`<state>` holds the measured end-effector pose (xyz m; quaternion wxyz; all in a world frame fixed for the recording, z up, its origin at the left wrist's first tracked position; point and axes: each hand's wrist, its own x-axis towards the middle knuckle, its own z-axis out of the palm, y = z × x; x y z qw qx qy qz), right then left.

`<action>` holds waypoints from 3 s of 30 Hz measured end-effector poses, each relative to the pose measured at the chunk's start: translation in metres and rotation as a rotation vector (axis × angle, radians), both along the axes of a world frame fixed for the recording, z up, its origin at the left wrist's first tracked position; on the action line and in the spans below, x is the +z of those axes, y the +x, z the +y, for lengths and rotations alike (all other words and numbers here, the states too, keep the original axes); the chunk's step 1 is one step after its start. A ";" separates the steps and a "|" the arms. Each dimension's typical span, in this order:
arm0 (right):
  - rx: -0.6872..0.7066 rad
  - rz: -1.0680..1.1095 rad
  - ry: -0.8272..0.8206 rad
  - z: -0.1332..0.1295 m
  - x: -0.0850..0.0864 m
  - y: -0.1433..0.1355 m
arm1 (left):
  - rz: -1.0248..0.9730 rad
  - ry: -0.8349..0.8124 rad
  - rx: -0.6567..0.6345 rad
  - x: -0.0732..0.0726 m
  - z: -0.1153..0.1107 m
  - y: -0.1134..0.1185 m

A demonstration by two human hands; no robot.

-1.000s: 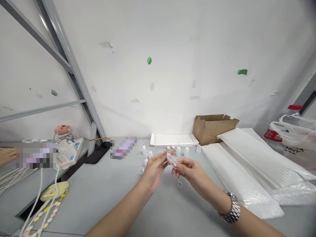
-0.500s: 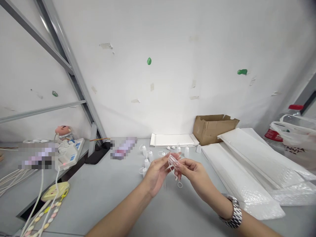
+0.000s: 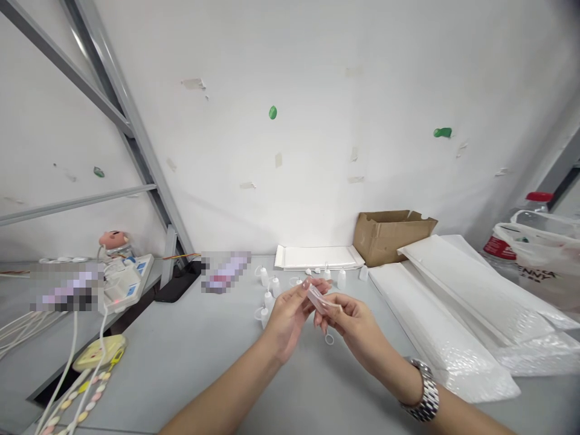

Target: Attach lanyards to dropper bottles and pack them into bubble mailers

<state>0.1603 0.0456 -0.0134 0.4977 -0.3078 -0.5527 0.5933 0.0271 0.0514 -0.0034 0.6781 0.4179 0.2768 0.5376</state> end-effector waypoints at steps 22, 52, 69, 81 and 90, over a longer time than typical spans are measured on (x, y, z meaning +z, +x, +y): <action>0.021 -0.028 -0.031 0.003 0.000 0.005 | 0.040 0.081 0.021 0.001 0.001 -0.003; 0.010 0.066 -0.074 0.003 0.004 0.004 | 0.061 0.021 -0.081 0.005 -0.002 -0.004; -0.277 -0.348 0.281 -0.008 -0.007 -0.001 | 0.032 -0.041 -0.009 0.005 -0.003 -0.002; -0.061 -0.173 0.117 -0.007 -0.003 0.001 | -0.028 -0.008 -0.091 0.004 -0.004 -0.005; -0.004 -0.053 -0.061 -0.002 0.002 -0.004 | 0.071 -0.018 0.042 0.005 0.000 -0.005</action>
